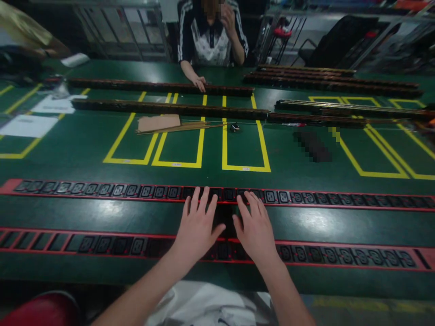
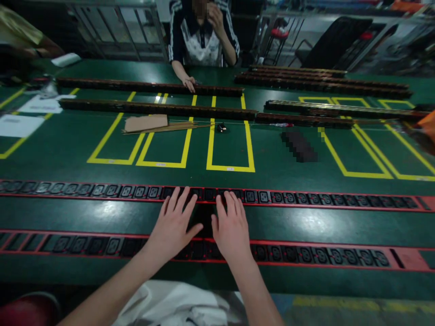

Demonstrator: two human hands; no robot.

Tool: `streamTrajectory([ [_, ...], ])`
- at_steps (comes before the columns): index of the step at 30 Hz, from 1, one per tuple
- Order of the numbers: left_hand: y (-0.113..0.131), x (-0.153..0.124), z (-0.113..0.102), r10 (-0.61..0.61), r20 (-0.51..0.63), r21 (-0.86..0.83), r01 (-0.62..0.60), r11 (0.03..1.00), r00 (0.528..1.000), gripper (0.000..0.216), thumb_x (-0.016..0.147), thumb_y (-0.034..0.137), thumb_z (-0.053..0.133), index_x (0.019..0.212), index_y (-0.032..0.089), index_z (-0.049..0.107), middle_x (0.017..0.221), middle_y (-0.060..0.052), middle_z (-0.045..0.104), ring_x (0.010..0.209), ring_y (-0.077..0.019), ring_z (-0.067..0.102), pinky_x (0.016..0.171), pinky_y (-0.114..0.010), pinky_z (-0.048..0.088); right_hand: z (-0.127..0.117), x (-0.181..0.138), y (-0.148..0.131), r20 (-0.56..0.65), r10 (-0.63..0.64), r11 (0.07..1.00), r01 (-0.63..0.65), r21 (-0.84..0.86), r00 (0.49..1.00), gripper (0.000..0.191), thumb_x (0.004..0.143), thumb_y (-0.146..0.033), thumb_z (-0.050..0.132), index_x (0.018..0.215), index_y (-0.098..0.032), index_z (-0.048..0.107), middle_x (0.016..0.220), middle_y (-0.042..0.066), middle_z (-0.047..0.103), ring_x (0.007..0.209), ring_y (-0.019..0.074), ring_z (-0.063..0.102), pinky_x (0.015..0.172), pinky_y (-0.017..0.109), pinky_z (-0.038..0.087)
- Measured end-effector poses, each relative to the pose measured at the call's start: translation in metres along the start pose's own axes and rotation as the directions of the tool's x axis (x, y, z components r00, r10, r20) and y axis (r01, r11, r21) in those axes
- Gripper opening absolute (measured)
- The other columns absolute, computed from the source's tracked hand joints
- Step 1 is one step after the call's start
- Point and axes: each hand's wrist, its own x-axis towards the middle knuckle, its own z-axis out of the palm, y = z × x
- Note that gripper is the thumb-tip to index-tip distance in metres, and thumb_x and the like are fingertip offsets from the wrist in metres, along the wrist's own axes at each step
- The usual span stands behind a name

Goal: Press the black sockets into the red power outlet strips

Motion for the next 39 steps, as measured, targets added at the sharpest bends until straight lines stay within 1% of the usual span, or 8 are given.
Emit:
streamTrajectory([
  [7,0.012,0.006,0.009,0.069,-0.008,-0.063,-0.07,0.996,0.998,0.075,0.095,0.042,0.054,0.159,0.005,0.037,0.171,-0.02,0.024,0.16,-0.0352,0.024,0.129,-0.064,0.024,-0.009,0.002,0.003,0.086,-0.008,0.999,0.005,0.037,0.996,0.048,0.1,-0.019,0.05,0.147,-0.014,0.057,0.162,0.018,0.046,0.154,0.0325,0.039,0.124,0.063,0.035],
  [10,0.013,0.011,0.01,0.132,0.01,-0.098,-0.13,0.987,0.991,0.073,0.096,0.04,0.055,0.16,0.01,0.037,0.172,-0.016,0.025,0.161,-0.0322,0.023,0.13,-0.06,0.025,-0.018,0.005,0.01,0.169,-0.017,1.0,0.013,0.026,0.986,0.05,0.099,-0.02,0.053,0.149,-0.018,0.056,0.163,0.013,0.045,0.155,0.0335,0.036,0.126,0.07,0.025],
  [12,0.017,0.015,0.01,0.173,0.021,-0.131,-0.169,0.977,0.985,0.071,0.096,0.039,0.056,0.161,0.017,0.037,0.173,-0.014,0.025,0.161,-0.0318,0.024,0.13,-0.061,0.025,-0.019,0.006,0.015,0.185,-0.018,0.999,0.012,0.033,0.983,0.051,0.098,-0.019,0.052,0.149,-0.019,0.055,0.164,0.012,0.044,0.156,0.0335,0.035,0.125,0.07,0.027],
  [17,0.026,0.022,0.013,0.203,0.02,-0.164,-0.197,0.967,0.979,0.076,0.094,0.035,0.058,0.163,0.015,0.033,0.173,-0.011,0.026,0.161,-0.0317,0.022,0.131,-0.06,0.024,-0.011,0.007,0.019,0.118,0.0,0.998,-0.008,0.061,0.993,0.05,0.099,-0.018,0.048,0.148,-0.016,0.056,0.162,0.013,0.047,0.155,0.0301,0.038,0.125,0.064,0.032],
  [22,0.03,0.025,0.008,0.194,0.03,-0.125,-0.189,0.974,0.98,0.072,0.092,0.029,0.058,0.16,0.016,0.038,0.171,-0.012,0.031,0.16,-0.0322,0.026,0.13,-0.058,0.027,-0.008,0.007,0.019,0.053,0.004,0.997,-0.008,0.081,0.999,0.043,0.101,-0.019,0.045,0.14,-0.013,0.062,0.156,0.015,0.054,0.151,0.0288,0.044,0.125,0.06,0.035],
  [28,0.044,0.032,0.007,0.152,0.025,-0.092,-0.149,0.985,0.988,0.07,0.092,0.036,0.06,0.158,0.021,0.044,0.165,-0.018,0.041,0.155,-0.0402,0.034,0.125,-0.066,0.031,-0.006,0.006,0.021,-0.047,0.158,0.985,-0.154,0.074,0.986,0.043,0.099,-0.02,0.048,0.138,-0.012,0.062,0.153,0.018,0.057,0.15,0.0315,0.046,0.124,0.064,0.033],
  [34,0.047,0.034,0.017,0.192,0.018,-0.149,-0.187,0.971,0.981,0.069,0.096,0.034,0.053,0.162,0.022,0.038,0.173,-0.01,0.027,0.16,-0.0385,0.022,0.127,-0.071,0.02,-0.003,0.007,0.022,0.039,0.172,0.984,-0.173,0.03,0.984,0.053,0.092,-0.013,0.048,0.145,-0.009,0.056,0.16,0.019,0.047,0.154,0.0325,0.037,0.126,0.063,0.03],
  [39,0.045,0.035,0.017,0.261,0.037,-0.163,-0.252,0.954,0.965,0.07,0.095,0.029,0.05,0.163,0.022,0.034,0.172,-0.007,0.03,0.161,-0.0337,0.021,0.128,-0.071,0.018,-0.004,0.008,0.021,0.044,0.166,0.986,-0.167,0.022,0.985,0.057,0.089,-0.01,0.049,0.146,-0.009,0.055,0.16,0.02,0.047,0.155,0.033,0.037,0.126,0.064,0.028],
])
